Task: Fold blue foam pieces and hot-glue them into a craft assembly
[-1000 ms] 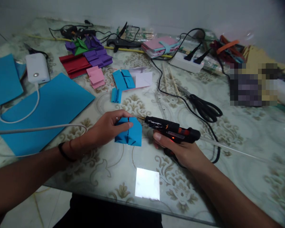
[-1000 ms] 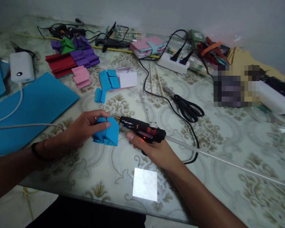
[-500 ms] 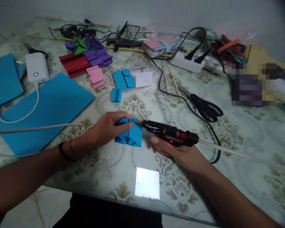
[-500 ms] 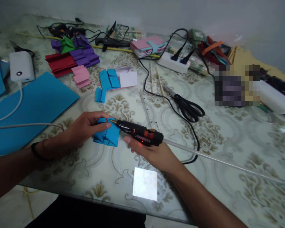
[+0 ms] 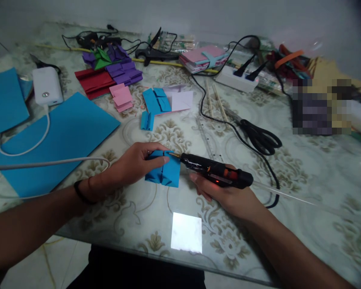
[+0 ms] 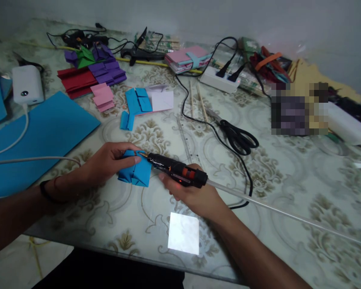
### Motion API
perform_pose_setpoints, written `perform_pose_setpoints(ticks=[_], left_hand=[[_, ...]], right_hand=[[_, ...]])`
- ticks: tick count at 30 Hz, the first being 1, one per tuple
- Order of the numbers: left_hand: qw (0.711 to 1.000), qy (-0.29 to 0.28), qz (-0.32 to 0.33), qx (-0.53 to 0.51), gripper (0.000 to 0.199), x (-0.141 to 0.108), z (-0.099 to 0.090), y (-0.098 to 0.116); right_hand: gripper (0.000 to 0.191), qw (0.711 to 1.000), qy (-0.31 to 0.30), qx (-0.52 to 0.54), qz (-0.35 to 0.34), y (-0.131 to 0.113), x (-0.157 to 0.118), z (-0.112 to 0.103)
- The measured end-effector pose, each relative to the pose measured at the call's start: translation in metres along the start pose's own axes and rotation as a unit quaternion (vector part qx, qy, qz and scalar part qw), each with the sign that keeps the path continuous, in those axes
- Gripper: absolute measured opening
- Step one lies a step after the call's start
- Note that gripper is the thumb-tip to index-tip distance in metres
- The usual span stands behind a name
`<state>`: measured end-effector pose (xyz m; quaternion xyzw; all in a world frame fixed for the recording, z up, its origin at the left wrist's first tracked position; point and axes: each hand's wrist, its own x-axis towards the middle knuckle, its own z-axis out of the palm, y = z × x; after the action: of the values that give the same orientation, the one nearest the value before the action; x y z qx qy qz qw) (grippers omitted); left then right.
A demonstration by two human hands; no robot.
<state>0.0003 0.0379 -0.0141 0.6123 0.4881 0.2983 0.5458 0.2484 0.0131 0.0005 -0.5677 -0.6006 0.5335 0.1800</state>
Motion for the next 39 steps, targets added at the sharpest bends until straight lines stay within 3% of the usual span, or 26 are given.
perform_pose_setpoints(ticks=[11, 16, 21, 27, 35, 39], left_hand=[[1.0, 0.007, -0.002, -0.013, 0.018, 0.002, 0.0, 0.004], [1.0, 0.01, -0.011, -0.027, 0.023, 0.002, 0.001, 0.001], [1.0, 0.01, -0.006, -0.027, 0.021, 0.001, 0.001, 0.0], [1.0, 0.014, -0.01, -0.022, 0.023, 0.001, 0.001, 0.002], [1.0, 0.01, -0.016, -0.019, 0.027, 0.002, 0.002, -0.001], [1.0, 0.01, -0.014, -0.023, 0.025, 0.001, 0.002, 0.001]], right_hand=[[0.044, 0.999, 0.014, -0.011, -0.037, 0.01, -0.004, -0.007], [0.04, 0.994, -0.044, 0.078, -0.058, 0.012, 0.0, -0.002], [0.041, 0.972, -0.05, 0.216, -0.073, 0.019, 0.007, 0.004], [0.044, 0.948, -0.069, 0.307, -0.051, 0.024, 0.011, 0.01], [0.051, 0.944, -0.065, 0.318, -0.055, 0.017, 0.011, 0.008], [0.042, 0.944, -0.057, 0.319, -0.054, 0.017, 0.011, 0.009]])
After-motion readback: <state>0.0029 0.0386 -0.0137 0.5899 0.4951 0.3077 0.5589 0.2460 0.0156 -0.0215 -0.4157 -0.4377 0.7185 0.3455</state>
